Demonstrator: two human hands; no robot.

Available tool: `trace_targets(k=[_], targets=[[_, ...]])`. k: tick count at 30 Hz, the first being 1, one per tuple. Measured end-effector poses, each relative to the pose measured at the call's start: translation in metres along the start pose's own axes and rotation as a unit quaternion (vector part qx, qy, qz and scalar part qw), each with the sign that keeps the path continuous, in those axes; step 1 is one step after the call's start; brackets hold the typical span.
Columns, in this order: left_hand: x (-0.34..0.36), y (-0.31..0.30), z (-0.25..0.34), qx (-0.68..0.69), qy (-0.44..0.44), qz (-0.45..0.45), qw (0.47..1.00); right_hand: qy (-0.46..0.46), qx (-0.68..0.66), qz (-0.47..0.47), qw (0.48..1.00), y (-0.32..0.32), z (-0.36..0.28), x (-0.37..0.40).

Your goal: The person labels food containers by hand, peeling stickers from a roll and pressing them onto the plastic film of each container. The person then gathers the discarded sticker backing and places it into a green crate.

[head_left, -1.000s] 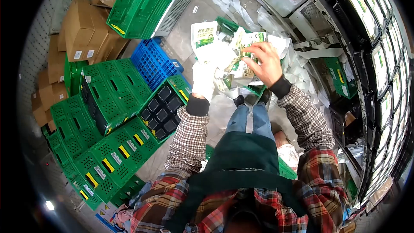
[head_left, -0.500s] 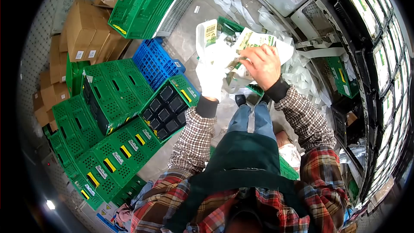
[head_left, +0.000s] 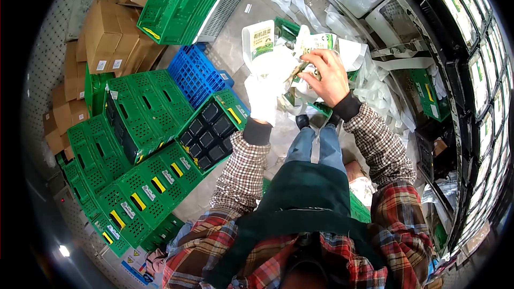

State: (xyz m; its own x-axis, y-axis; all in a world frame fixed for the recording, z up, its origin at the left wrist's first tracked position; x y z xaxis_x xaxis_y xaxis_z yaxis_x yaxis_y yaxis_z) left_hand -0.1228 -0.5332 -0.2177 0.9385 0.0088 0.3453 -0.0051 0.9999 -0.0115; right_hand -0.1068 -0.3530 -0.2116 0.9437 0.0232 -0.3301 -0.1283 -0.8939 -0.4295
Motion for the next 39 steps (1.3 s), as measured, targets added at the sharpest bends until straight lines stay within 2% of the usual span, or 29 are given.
trace_targets(k=[2,3,5,6,7,10,11,14,15,16,18,19,22,23,26,27,28,32,35,38,39], targets=[[-0.001,-0.003,0.004,-0.095,-0.016,0.019,0.995,-0.008,0.011,0.014,1.000,-0.009,-0.007,-0.002],[0.000,-0.002,0.010,-0.076,0.015,0.021,0.997,-0.028,0.036,0.012,0.999,-0.014,-0.009,-0.003],[0.005,0.002,0.023,-0.036,0.078,0.025,0.996,0.057,-0.020,0.033,0.998,-0.021,0.007,0.003],[0.004,0.003,0.024,-0.055,0.060,0.020,0.997,0.098,-0.048,0.043,0.993,-0.024,0.014,0.005],[0.005,0.001,0.025,-0.074,0.041,0.015,0.996,0.134,-0.050,0.012,0.990,-0.028,0.017,0.006],[0.007,0.000,0.028,-0.144,0.026,-0.005,0.989,0.135,-0.042,0.004,0.990,-0.025,0.028,0.005],[0.007,0.001,0.028,-0.170,0.028,-0.013,0.985,0.029,0.098,0.085,0.991,-0.032,0.022,-0.002],[0.000,-0.008,0.017,-0.192,0.138,-0.056,0.970,-0.046,0.087,0.058,0.993,-0.041,0.017,-0.035],[0.000,-0.014,0.016,-0.256,0.154,-0.052,0.953,-0.041,0.061,-0.001,0.997,-0.037,0.027,-0.041],[0.004,-0.014,0.025,-0.289,0.187,-0.059,0.937,0.036,0.020,-0.107,0.993,-0.037,0.029,-0.051],[0.016,-0.014,0.048,-0.353,0.250,-0.074,0.899,0.047,0.025,-0.215,0.975,-0.034,0.037,-0.061],[0.013,-0.026,0.040,-0.303,0.171,-0.075,0.934,0.102,-0.016,-0.225,0.969,-0.030,0.043,-0.060],[0.022,-0.040,0.032,-0.242,0.170,-0.054,0.954,0.250,-0.047,-0.264,0.930,-0.029,0.054,-0.054],[0.024,-0.045,0.027,-0.259,0.177,-0.065,0.947,0.294,-0.082,-0.267,0.914,-0.025,0.069,-0.046],[0.036,-0.046,0.032,-0.362,0.262,-0.145,0.883,0.309,-0.116,-0.262,0.907,-0.009,0.091,-0.026],[0.040,-0.047,0.028,-0.269,0.161,-0.145,0.938,0.347,-0.161,-0.262,0.886,-0.008,0.099,-0.018],[0.043,-0.053,0.019,-0.241,0.128,-0.140,0.952,0.358,-0.167,-0.259,0.881,-0.003,0.107,-0.013],[0.045,-0.071,-0.016,-0.154,0.035,-0.133,0.978,0.409,-0.181,-0.251,0.859,0.012,0.131,0.001],[0.051,-0.074,-0.029,-0.035,-0.036,-0.115,0.992,0.430,-0.178,-0.234,0.854,0.018,0.139,0.009],[0.058,-0.068,-0.015,-0.060,0.049,-0.139,0.987,0.436,-0.147,-0.220,0.860,0.021,0.144,0.014],[0.060,-0.067,-0.015,-0.055,0.038,-0.132,0.989,0.436,-0.136,-0.211,0.864,0.027,0.150,0.018]])
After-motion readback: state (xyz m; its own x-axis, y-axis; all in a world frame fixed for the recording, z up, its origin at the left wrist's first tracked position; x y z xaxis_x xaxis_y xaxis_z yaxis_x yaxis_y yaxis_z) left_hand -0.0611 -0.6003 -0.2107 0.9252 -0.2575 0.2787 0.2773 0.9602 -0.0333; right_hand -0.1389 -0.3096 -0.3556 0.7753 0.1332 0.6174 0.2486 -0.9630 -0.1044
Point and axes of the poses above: each hand's wrist, its own x-axis away from the middle knuckle, its own y-axis out of the palm, z = x × y, the point moved 4 cm from there along -x, towards the middle knuckle, and after that the axes turned 12 degrees about -x, right-handed, at the moved point
